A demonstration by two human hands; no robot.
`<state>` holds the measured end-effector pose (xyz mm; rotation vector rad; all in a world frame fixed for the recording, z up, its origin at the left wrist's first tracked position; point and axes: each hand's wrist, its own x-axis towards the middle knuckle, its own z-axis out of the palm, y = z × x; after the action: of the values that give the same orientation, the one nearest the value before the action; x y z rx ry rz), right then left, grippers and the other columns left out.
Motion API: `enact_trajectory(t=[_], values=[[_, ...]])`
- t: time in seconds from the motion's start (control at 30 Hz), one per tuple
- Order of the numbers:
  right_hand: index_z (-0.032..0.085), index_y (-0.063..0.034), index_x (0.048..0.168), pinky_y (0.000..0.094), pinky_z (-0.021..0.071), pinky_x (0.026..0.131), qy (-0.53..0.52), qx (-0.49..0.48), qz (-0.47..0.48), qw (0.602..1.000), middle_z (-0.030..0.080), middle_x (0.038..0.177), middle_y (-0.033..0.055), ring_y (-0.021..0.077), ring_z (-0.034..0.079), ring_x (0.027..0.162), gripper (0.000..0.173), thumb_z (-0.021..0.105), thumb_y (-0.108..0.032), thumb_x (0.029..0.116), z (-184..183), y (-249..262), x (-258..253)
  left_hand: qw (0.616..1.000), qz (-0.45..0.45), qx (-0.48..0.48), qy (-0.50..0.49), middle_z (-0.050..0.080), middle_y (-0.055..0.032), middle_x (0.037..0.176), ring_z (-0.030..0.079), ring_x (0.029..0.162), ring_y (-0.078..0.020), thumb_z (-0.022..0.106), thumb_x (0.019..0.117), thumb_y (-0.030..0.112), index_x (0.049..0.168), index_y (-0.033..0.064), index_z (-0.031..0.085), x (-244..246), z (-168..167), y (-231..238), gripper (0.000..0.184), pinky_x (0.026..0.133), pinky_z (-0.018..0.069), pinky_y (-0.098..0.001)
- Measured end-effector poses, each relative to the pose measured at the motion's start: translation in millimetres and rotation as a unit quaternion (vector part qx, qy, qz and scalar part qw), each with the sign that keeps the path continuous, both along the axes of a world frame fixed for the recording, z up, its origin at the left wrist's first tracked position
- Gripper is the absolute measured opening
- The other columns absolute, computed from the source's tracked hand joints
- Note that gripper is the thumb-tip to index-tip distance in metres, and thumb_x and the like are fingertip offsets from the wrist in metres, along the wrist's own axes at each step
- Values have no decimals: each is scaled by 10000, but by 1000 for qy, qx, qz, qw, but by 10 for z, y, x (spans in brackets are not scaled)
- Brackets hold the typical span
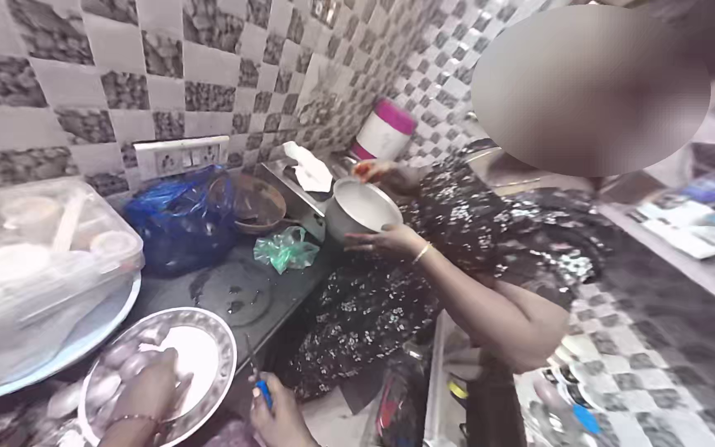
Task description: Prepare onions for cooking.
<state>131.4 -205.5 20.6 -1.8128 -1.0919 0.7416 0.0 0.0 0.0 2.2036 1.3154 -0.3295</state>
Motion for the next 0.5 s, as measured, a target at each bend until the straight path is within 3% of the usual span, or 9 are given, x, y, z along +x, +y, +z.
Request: enact_trajectory(t=[0.07,0.13,0.2,0.3,0.5], values=[[568,7,1374,412,558,714,27,-58,-34,997,664,892,151,211,633,726,373,502,-137,1036,-41,-15,-30,1000,-16,2,7,597,-269,1339,614,1213,-449,721,942,361,1389,-3,526,11,5,-9,609,988,507,-605],[567,7,1373,402,552,694,30,-68,-36,997,655,874,142,199,621,707,375,502,-139,1034,21,-18,-82,999,-31,6,11,601,-263,1333,608,1222,-446,710,950,360,1365,-15,541,14,21,-18,584,994,506,-595],[569,15,1372,404,553,704,19,-60,-38,997,664,907,157,204,629,727,381,507,-143,1030,32,-27,-123,999,-42,5,9,604,-261,1332,604,1235,-434,696,960,361,1354,-28,548,33,44,-14,573,1012,498,-583],[548,14,1411,420,569,800,20,-75,-32,997,687,1092,204,228,673,845,412,506,-133,1028,52,-32,-186,998,-61,5,13,619,-267,1306,605,1236,-429,692,959,345,1330,-43,565,27,72,-7,551,1019,495,-572],[530,9,1431,437,566,801,19,-94,-14,995,680,1054,211,261,670,848,417,482,-134,1042,63,-66,-259,998,-61,3,30,607,-270,1328,584,1262,-440,659,983,302,1368,-31,550,-5,132,-46,521,1020,491,-580]])
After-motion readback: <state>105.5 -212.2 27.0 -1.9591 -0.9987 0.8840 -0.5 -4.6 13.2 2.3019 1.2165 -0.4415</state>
